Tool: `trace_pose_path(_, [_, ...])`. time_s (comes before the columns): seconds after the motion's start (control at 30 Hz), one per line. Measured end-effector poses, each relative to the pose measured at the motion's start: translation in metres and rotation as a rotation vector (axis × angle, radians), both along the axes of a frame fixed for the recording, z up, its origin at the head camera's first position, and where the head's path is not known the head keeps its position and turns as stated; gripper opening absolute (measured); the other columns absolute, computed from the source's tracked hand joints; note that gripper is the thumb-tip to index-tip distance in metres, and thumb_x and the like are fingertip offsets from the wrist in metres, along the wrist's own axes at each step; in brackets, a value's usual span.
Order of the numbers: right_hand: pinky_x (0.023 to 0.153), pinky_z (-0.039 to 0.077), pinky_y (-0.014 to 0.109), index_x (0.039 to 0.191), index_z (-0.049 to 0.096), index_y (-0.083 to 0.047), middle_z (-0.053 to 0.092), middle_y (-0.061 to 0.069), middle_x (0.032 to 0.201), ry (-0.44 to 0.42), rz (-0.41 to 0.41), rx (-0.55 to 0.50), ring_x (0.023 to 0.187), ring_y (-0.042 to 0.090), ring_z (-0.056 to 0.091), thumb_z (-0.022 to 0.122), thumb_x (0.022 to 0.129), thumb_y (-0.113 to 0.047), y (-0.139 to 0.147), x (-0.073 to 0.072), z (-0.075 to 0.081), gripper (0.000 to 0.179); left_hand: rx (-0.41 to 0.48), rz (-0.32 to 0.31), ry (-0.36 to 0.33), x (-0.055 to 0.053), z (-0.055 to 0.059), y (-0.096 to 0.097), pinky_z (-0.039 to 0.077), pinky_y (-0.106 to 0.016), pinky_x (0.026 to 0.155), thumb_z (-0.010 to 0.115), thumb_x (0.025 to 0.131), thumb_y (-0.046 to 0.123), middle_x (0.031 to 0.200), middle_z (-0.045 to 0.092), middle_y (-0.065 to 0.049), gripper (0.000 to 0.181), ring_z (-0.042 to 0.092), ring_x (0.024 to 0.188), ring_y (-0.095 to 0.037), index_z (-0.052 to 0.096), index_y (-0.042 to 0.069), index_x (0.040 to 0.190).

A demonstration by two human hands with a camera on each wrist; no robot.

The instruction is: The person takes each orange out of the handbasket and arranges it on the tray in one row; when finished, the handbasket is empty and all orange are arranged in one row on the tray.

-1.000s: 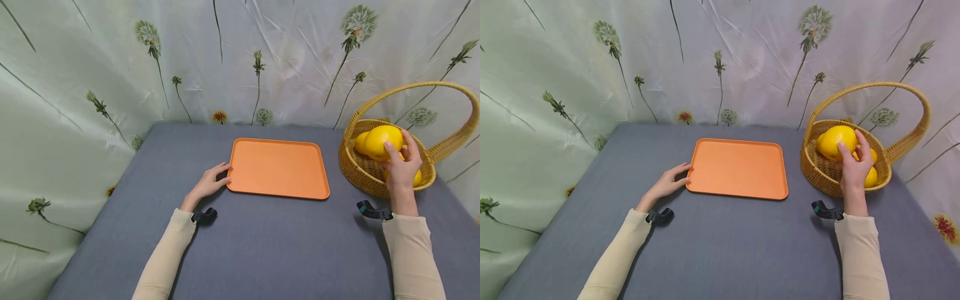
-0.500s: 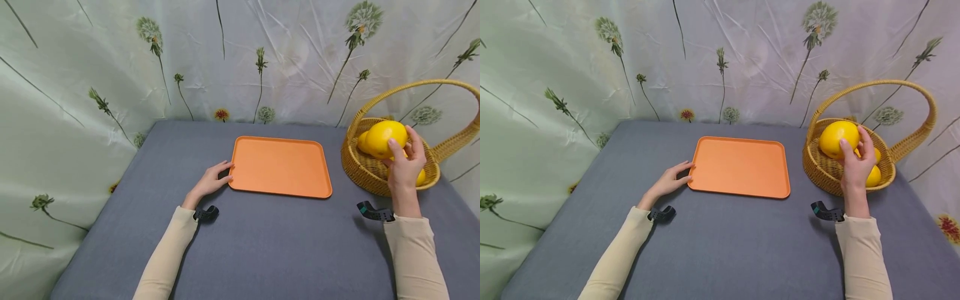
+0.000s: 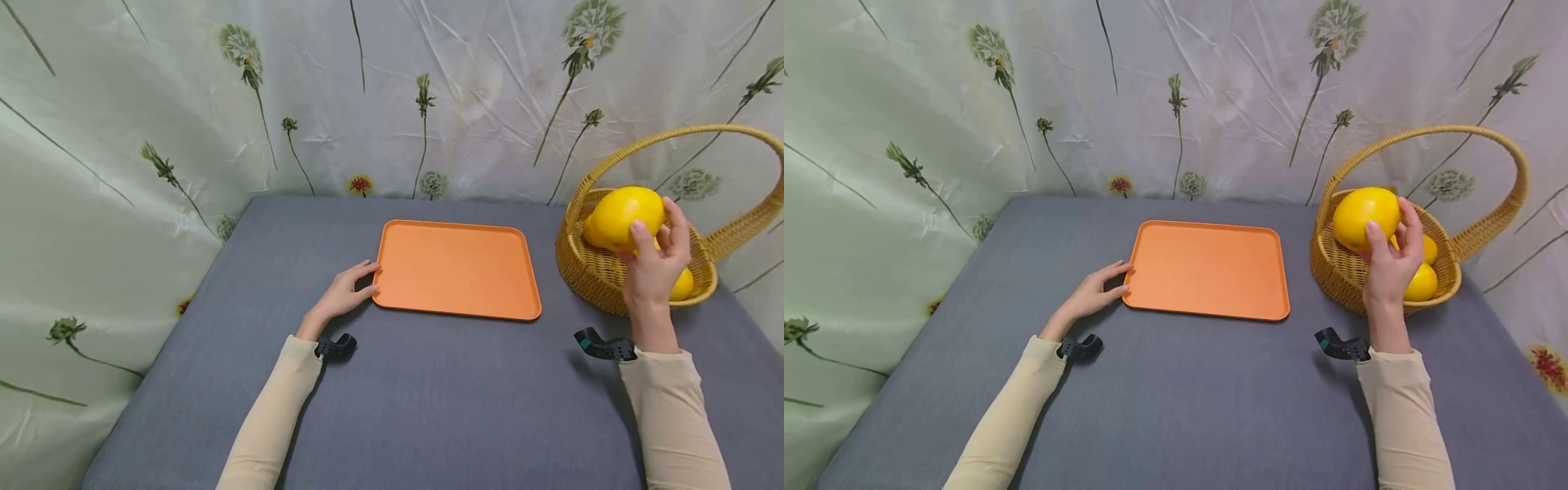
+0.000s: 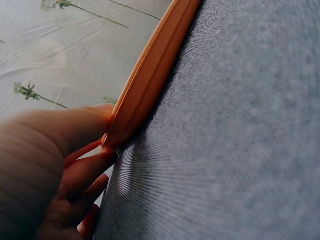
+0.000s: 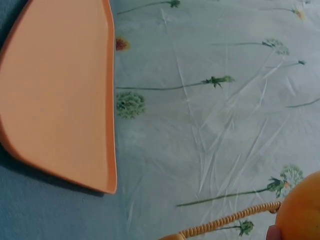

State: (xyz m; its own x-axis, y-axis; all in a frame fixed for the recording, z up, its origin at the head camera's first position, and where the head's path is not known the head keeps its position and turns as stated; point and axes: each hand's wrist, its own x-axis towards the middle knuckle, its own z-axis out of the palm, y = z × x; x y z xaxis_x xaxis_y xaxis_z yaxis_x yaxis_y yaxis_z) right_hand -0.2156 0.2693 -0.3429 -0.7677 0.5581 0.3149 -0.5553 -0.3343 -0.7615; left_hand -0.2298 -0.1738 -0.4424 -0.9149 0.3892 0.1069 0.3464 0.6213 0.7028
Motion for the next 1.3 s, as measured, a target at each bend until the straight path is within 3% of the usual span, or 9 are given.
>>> trace_pose_path(0.33, [0.062,0.058,0.021,0.130,0.053,-0.006,0.056,0.012,0.111,0.017,0.139,0.050,0.091,0.019,0.061,0.058,0.086,0.006,-0.024,-0.002,-0.010,0.046,-0.004,0.013,-0.015,0.002,0.001,-0.001,0.028,-0.052,0.114,0.060,0.091,0.020,0.144,0.045,-0.016,0.050,0.032,0.141,-0.033,0.047,0.006,0.137])
trace_pose_path(0.57, [0.061,0.056,0.017,0.129,0.056,-0.012,0.059,0.008,0.113,-0.052,0.170,0.136,0.088,0.015,0.063,0.058,0.087,0.005,-0.036,-0.002,-0.017,0.045,-0.013,0.009,-0.011,0.003,-0.003,0.000,0.029,-0.051,0.114,0.061,0.091,0.021,0.144,0.045,-0.016,0.050,0.032,0.141,-0.032,0.048,0.006,0.137])
trace_pose_path(0.9, [0.059,0.055,0.015,0.134,0.052,-0.009,0.059,0.003,0.110,-0.138,0.198,0.250,0.085,0.009,0.064,0.060,0.086,0.002,-0.050,-0.009,-0.024,0.050,-0.013,0.016,-0.016,0.002,0.003,0.001,0.029,-0.052,0.114,0.061,0.091,0.020,0.145,0.045,-0.017,0.050,0.032,0.141,-0.033,0.048,0.005,0.137])
trace_pose_path(1.17, [0.062,0.055,0.015,0.135,0.050,-0.011,0.057,-0.002,0.112,-0.208,0.228,0.329,0.092,0.009,0.060,0.060,0.087,0.000,-0.062,-0.017,-0.031,0.050,-0.005,0.017,-0.019,0.001,0.003,0.002,0.029,-0.051,0.114,0.060,0.091,0.021,0.145,0.044,-0.016,0.050,0.032,0.141,-0.032,0.048,0.007,0.137])
trace_pose_path(1.3, [0.058,0.053,0.013,0.136,0.049,-0.012,0.057,-0.005,0.113,-0.232,0.243,0.374,0.087,0.007,0.061,0.059,0.088,-0.002,-0.070,-0.019,-0.034,0.051,-0.008,0.013,-0.008,0.001,0.003,0.002,0.029,-0.051,0.114,0.060,0.091,0.022,0.145,0.044,-0.016,0.050,0.032,0.141,-0.032,0.048,0.006,0.137])
